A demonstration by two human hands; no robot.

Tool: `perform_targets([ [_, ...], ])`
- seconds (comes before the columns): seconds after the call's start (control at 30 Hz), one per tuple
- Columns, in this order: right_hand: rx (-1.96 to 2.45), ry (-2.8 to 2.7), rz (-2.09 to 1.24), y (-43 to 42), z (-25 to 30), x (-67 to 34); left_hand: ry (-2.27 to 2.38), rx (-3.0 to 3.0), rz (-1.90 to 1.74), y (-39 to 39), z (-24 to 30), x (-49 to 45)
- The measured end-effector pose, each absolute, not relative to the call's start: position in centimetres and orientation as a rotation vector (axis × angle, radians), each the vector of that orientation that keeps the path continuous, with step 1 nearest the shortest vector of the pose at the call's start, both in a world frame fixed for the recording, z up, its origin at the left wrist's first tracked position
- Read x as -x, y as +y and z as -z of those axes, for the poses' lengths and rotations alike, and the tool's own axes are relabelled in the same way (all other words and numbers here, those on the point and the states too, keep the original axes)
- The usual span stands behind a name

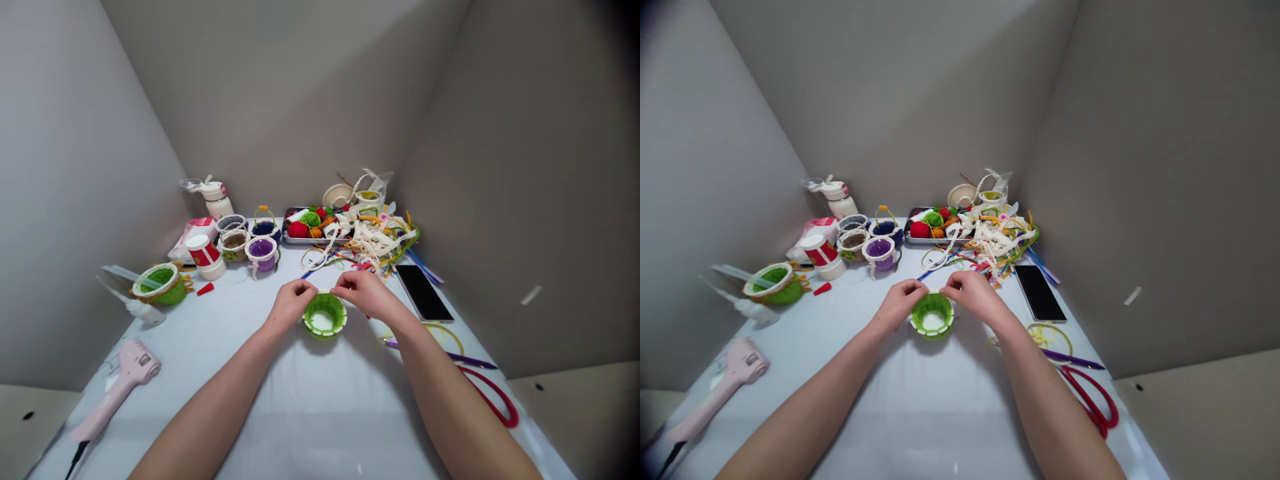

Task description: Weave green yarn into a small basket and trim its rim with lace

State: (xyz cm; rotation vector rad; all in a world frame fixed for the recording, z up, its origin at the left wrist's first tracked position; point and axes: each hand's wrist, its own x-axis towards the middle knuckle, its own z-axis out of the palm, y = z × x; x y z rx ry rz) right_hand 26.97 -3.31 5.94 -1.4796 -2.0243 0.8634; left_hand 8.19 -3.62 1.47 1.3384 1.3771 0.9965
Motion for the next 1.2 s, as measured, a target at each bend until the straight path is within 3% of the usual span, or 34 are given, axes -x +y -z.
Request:
perform_targets([
  [0.3, 1.545, -2.094, -0.661, -3.3, -5.8, -26.7, 1.365, -1.274, -0.959, -3.4, -1.2, -7.9],
  [1.2, 1.558, -2.268, -0.491, -3.3, -6.0, -27.0, 1.460, -1.734, -0.939, -4.2, -2.4, -7.9],
])
